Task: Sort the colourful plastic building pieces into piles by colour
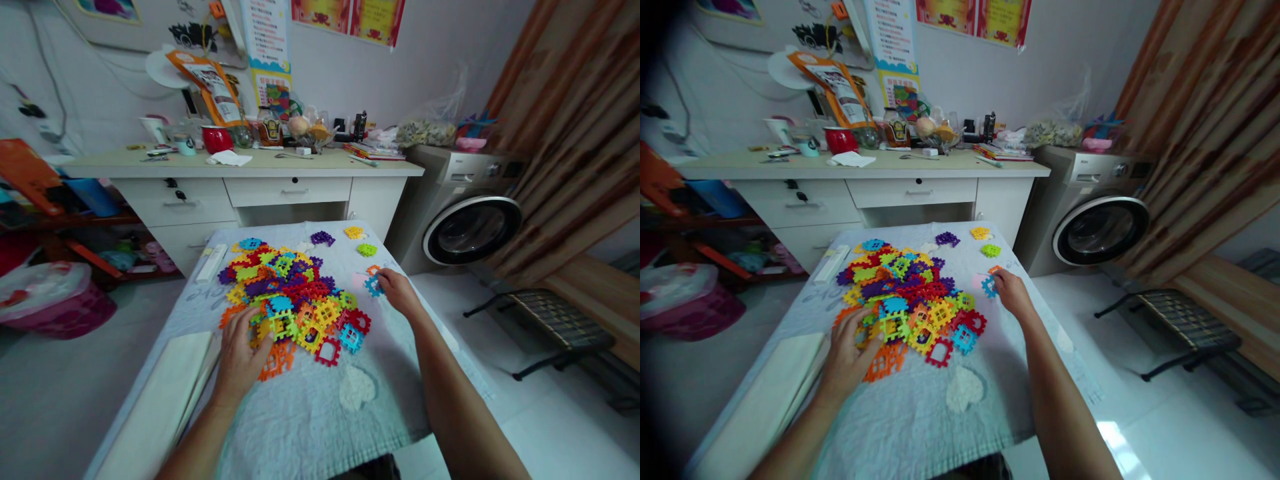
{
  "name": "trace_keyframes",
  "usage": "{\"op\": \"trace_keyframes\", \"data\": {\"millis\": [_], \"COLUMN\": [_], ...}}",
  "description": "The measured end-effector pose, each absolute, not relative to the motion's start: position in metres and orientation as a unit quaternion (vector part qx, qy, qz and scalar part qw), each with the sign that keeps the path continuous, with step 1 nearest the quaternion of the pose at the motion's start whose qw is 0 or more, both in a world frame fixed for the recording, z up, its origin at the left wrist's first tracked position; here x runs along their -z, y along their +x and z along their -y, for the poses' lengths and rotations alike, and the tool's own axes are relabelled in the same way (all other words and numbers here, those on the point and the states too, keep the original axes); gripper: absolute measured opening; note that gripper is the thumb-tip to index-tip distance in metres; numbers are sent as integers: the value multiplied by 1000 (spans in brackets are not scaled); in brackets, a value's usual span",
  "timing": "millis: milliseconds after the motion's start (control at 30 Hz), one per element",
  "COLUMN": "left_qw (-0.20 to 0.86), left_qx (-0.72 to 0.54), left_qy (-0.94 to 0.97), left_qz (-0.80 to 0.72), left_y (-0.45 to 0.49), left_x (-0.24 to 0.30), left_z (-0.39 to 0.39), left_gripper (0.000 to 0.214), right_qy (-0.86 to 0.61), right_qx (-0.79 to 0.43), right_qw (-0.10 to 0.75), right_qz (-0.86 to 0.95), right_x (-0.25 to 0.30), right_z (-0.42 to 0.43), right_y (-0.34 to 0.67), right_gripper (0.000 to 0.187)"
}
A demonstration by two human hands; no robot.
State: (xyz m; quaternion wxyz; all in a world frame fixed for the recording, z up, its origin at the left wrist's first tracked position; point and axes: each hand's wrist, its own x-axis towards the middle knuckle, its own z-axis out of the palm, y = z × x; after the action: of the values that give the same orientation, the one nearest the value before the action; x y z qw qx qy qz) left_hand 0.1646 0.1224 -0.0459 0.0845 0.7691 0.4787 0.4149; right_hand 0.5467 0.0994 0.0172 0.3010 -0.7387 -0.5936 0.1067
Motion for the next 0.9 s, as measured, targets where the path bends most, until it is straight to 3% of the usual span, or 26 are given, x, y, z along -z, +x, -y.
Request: {"op": "trace_keyframes", "data": {"millis": [233, 467, 700, 900], "left_qw": [85, 91, 89, 86], "left_qx": [-413, -406, -406, -407], "left_qy": [770, 765, 765, 766], "left_qz": [-478, -490, -492, -491], "left_y": [165, 166, 166, 167], "left_x": [47, 49, 48, 47], "left_z": [-123, -123, -122, -121], "left_gripper": [42, 43, 43, 43], "right_qy": [-752, -807, -825, -812], "right_qx": [-183, -110, -62, -47], "right_qw": [210, 133, 122, 109], "right_qz": [598, 565, 548, 572], "right_x": [-8, 15, 14, 13], "right_z": [-43, -22, -20, -26], "right_y": [595, 604, 602, 591], "right_gripper": [21, 17, 21, 41]}}
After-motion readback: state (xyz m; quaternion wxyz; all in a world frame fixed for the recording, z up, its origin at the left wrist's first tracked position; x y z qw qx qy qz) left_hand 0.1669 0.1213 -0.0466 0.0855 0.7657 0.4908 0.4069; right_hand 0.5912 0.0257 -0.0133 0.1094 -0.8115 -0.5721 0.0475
